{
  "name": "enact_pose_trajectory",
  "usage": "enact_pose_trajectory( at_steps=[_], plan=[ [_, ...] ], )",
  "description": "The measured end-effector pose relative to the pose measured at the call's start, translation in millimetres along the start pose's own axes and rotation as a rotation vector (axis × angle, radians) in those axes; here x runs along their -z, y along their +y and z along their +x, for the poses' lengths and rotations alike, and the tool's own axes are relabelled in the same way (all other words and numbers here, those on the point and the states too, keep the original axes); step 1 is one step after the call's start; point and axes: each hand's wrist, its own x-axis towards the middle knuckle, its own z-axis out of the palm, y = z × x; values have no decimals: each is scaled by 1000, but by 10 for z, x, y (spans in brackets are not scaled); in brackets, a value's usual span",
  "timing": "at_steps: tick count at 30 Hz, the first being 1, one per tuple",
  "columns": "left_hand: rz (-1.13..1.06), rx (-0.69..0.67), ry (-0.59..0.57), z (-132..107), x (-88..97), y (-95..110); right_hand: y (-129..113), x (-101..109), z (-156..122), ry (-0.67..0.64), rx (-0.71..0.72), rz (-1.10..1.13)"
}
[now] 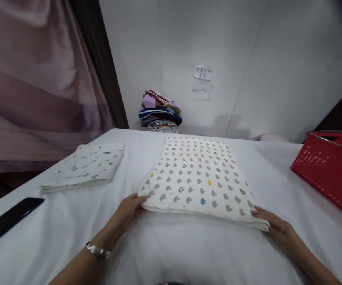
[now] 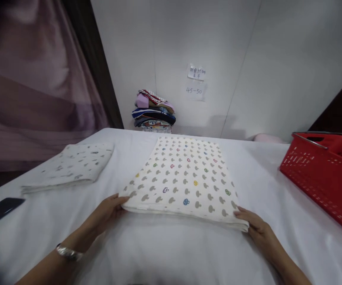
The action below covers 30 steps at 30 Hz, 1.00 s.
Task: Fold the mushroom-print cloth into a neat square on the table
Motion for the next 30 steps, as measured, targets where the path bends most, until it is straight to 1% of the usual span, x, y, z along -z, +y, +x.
enact_pose_trajectory(
  at_steps=[2,6,8,10,13,15,17,18,19,20,21,23,24,25,26,28,30],
  plan=[
    [111,-8,55,2,-7,-20,85,-10,-19,-26,42,-43],
    [373,-90,158,7,-48,-56,188,-13,-44,-43,138,-143],
    [501,-134,178,-12,-65,-62,200,-7,-66,-50,203,-229],
    [684,-202,185,-42,-67,-61,174,-1,-100,-64,261,-336],
    [986,-313,202,-100,-33,-56,27,-13,-166,-82,269,-550],
    [1149,-386,248,-140,-4,-56,-161,-50,-201,-90,240,-681],
    [1280,-532,317,-179,-1,-64,-413,-124,-202,-140,262,-703],
    [1331,-644,331,-198,-20,-71,-555,-178,-184,-181,299,-665],
    [1368,-772,308,-217,-55,-81,-700,-244,-151,-226,346,-605],
    [1393,-900,234,-234,-108,-94,-842,-321,-103,-258,385,-546],
    [1409,-1007,115,-249,-177,-109,-975,-406,-42,-254,416,-489],
    [1415,-1135,-157,-266,-347,-141,-1197,-586,109,-213,483,-406],
    [1412,-1167,-266,-265,-436,-157,-1278,-671,191,-218,510,-383],
    [1411,-1188,-345,-254,-521,-170,-1338,-747,270,-229,535,-365],
    [1411,-1202,-397,-235,-597,-181,-1377,-812,342,-242,551,-355],
    [1411,-1217,-462,-171,-707,-195,-1397,-905,453,-267,551,-349],
    [1403,-1215,-504,-92,-759,-204,-1365,-960,513,-279,520,-352]
  ],
)
